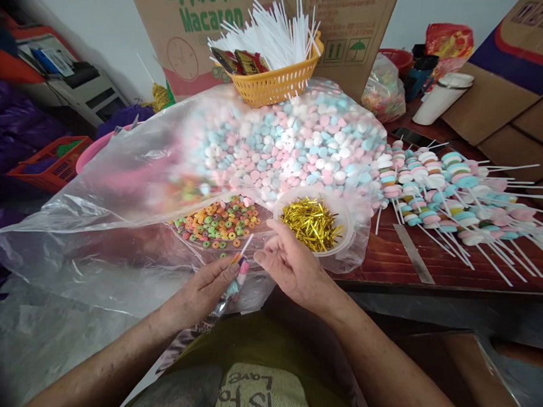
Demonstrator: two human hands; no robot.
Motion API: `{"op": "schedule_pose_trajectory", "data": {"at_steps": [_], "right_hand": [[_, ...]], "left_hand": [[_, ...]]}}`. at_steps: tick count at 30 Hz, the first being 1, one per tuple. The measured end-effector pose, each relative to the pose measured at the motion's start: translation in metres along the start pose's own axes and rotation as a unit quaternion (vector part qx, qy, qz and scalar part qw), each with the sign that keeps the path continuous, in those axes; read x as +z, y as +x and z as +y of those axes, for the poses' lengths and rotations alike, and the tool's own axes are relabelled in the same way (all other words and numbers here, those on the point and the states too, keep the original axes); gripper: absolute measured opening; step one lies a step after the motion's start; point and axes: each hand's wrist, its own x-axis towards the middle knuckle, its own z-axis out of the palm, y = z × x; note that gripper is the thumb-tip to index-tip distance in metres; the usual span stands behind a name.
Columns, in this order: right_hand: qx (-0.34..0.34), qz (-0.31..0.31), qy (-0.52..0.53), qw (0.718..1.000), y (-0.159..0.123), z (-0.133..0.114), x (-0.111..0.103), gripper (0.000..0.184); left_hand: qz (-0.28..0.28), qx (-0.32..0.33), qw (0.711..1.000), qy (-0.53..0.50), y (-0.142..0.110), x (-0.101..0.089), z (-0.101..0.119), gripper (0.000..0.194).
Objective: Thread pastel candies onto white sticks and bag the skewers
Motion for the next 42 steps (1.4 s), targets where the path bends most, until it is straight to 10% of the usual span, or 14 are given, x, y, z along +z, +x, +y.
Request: {"op": "schedule_pose_trajectory", "data": {"at_steps": [6, 10, 15, 18, 20, 23, 27, 30, 33, 36, 39, 42], "right_hand": [[0.016, -0.011, -0.016, 1.000, -0.011, 0.005, 0.030, 0.029], [0.007, 0.060, -0.016, 0.998, -0.011, -0.001, 0.036, 0.033], [0.136, -0.032, 0.080, 0.987, -0.004, -0.004, 0.027, 0.030], [-0.001, 0.080, -0.099, 0.992, -0.002, -0.007, 0.015, 0.023], [-0.188, 0.109, -0.276, 0.936, -0.004, -0.011, 0.007, 0.019], [-0.389, -0.006, -0.466, 0.795, -0.009, -0.015, -0.002, 0.030], [-0.422, -0.068, -0.533, 0.730, -0.017, -0.010, -0.001, 0.027], [-0.291, -0.126, -0.466, 0.826, -0.023, -0.005, 0.004, 0.020], [-0.118, -0.169, -0.332, 0.920, -0.025, -0.008, -0.001, 0.027], [-0.026, -0.180, -0.208, 0.961, -0.013, -0.012, -0.032, 0.039], [-0.041, -0.071, -0.258, 0.963, 0.014, -0.003, -0.071, 0.030], [-0.134, -0.065, -0.458, 0.876, 0.043, 0.021, -0.093, 0.017]], "left_hand": [[0.072, 0.046, 0.992, 0.096, 0.005, 0.012, -0.013, 0.036], [-0.023, 0.001, 0.999, -0.043, 0.002, 0.008, -0.015, 0.038], [-0.124, -0.006, 0.981, -0.149, 0.001, 0.007, -0.011, 0.038], [-0.112, -0.003, 0.993, -0.043, 0.003, 0.002, 0.002, 0.035], [-0.119, -0.024, 0.992, -0.038, 0.004, -0.004, 0.011, 0.039], [-0.207, -0.045, 0.975, -0.064, 0.007, -0.013, 0.019, 0.041], [-0.340, -0.046, 0.939, -0.003, 0.013, -0.018, 0.023, 0.036], [-0.272, 0.040, 0.936, 0.218, 0.015, -0.016, 0.030, 0.022], [-0.121, 0.237, 0.853, 0.448, 0.014, -0.012, 0.033, 0.022], [0.013, 0.331, 0.835, 0.439, 0.017, -0.010, 0.022, 0.025], [0.145, 0.211, 0.941, 0.219, 0.025, -0.006, 0.004, 0.020], [0.183, 0.039, 0.981, -0.051, 0.036, 0.001, -0.006, 0.020]]}}
